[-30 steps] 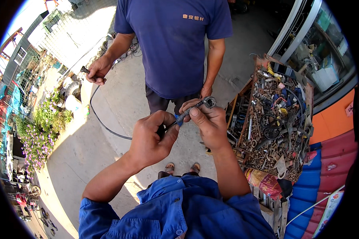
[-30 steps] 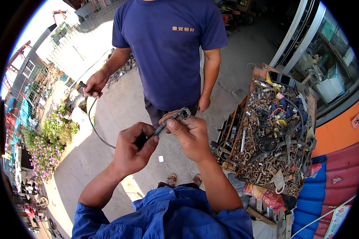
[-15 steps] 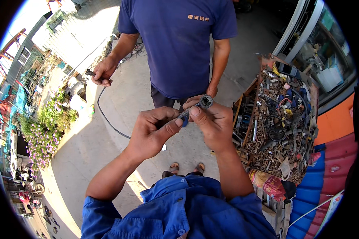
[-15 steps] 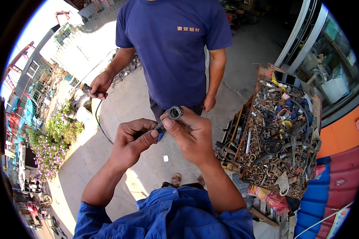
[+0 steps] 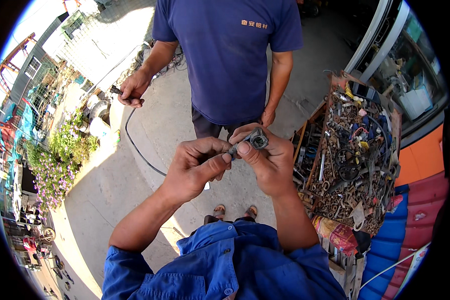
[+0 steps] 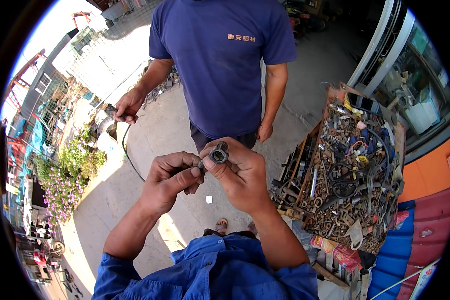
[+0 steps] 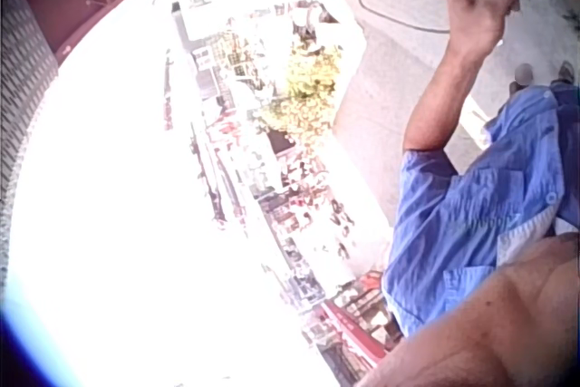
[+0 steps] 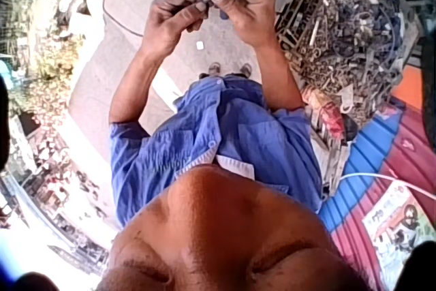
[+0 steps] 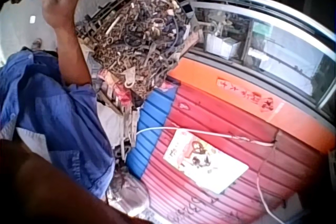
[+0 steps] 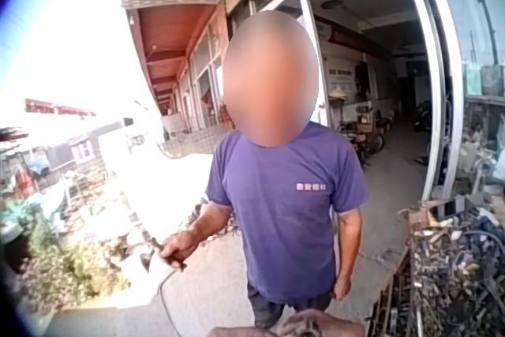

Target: The person holds a black electrical connector and uses pliers to strip and adjust the wire ends. They then insert a metal rod into the connector and continue to manipulate the wire and connector with their hands.

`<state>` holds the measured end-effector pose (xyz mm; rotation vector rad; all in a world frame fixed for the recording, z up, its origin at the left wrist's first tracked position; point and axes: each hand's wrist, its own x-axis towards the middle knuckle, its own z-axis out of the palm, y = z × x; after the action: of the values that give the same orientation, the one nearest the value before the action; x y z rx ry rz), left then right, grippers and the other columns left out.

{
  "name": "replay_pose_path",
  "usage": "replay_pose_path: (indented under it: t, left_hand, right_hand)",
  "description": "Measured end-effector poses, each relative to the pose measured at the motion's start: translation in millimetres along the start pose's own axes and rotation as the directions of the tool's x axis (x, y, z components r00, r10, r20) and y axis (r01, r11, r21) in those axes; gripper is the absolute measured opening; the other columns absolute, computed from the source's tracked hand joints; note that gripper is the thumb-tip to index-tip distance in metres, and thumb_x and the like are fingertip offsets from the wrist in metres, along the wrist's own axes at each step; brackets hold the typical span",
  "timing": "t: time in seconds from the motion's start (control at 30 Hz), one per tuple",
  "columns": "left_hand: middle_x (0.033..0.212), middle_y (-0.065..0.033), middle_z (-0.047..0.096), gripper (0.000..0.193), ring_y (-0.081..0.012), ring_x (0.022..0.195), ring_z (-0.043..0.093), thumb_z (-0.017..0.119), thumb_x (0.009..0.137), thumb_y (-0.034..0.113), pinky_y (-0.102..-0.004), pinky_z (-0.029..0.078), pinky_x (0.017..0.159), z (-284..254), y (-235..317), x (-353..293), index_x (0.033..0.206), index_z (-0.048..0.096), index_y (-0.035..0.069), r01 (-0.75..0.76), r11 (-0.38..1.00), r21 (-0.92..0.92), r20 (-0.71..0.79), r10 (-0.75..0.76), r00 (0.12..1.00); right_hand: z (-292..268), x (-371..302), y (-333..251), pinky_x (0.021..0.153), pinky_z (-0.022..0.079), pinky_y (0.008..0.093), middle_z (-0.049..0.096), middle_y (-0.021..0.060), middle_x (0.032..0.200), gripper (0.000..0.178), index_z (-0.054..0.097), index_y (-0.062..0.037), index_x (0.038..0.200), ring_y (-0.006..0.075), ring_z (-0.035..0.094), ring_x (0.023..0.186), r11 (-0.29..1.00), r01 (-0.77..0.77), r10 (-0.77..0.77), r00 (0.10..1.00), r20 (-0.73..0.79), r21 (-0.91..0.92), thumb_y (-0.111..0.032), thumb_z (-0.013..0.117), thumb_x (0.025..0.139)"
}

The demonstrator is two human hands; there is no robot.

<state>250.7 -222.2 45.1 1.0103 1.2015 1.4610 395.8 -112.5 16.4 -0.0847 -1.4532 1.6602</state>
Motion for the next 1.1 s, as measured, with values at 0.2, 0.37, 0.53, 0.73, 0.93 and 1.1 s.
replay_pose_path:
  t: [0.2,0.37,0.53,0.73,0.93,1.1]
  left_hand:
    - [0.075,-0.0010,0.061,0.014,-0.0053,0.063,0.048,0.068,0.094,0.011,-0.0229,0.035,0.054,0,1,-2,0.093,0.070,-0.003,-0.024,0.999,0.034,-0.023,0.025,0.999]
    - [0.074,-0.0052,0.061,0.007,-0.0093,0.063,0.052,0.069,0.088,0.003,-0.0255,0.038,0.055,10,7,-6,0.093,0.071,-0.002,-0.295,0.876,0.381,0.007,0.317,0.948]
    - [0.075,-0.0133,0.062,0.012,-0.0213,0.060,0.059,0.072,0.080,-0.005,-0.0309,0.044,0.054,20,10,-10,0.092,0.069,-0.003,-0.380,0.756,0.534,0.054,0.418,0.907]
    - [0.076,-0.0148,0.064,0.014,-0.0254,0.062,0.063,0.074,0.078,-0.005,-0.0337,0.048,0.056,25,-1,-14,0.092,0.069,-0.004,-0.376,0.780,0.500,0.058,0.403,0.913]
    - [0.077,-0.0151,0.064,0.015,-0.0286,0.064,0.064,0.075,0.078,-0.004,-0.0358,0.049,0.057,26,-9,-12,0.092,0.069,-0.002,-0.424,0.765,0.485,0.078,0.446,0.892]
    - [0.076,-0.0134,0.063,0.017,-0.0300,0.063,0.064,0.076,0.077,-0.003,-0.0368,0.049,0.054,27,-9,-12,0.091,0.069,0.000,-0.430,0.734,0.525,0.088,0.455,0.886]
  right_hand:
    - [-2,0,3,0.074,0.055,0.0269,0.065,0.0127,0.104,0.014,0.068,0.0061,0.101,0.0133,0.064,0.087,0.999,0.007,-0.008,1.000,-0.004,-0.040,-0.007,0.065,0.097]
    - [-2,-6,2,0.074,0.055,0.0283,0.065,0.0128,0.107,0.024,0.069,0.0043,0.104,0.0151,0.065,0.090,0.991,-0.046,0.047,0.999,-0.001,0.128,-0.019,0.068,0.097]
    - [-7,-18,11,0.076,0.054,0.0305,0.062,0.0196,0.112,0.031,0.069,0.0047,0.105,0.0206,0.064,0.095,0.979,0.023,-0.016,0.999,-0.036,0.202,-0.024,0.071,0.094]
    - [-17,-33,14,0.082,0.052,0.0339,0.062,0.0223,0.110,0.033,0.069,0.0061,0.104,0.0249,0.062,0.100,0.991,0.062,-0.056,0.997,-0.053,0.121,-0.025,0.072,0.093]
    - [-20,-40,8,0.083,0.052,0.0342,0.062,0.0214,0.109,0.035,0.069,0.0066,0.101,0.0248,0.062,0.099,0.999,0.048,-0.048,0.995,-0.087,-0.005,-0.027,0.073,0.092]
    - [-15,-44,2,0.085,0.051,0.0367,0.063,0.0208,0.106,0.035,0.067,0.0068,0.100,0.0247,0.063,0.097,1.000,0.022,-0.021,0.989,-0.149,0.007,-0.027,0.073,0.092]
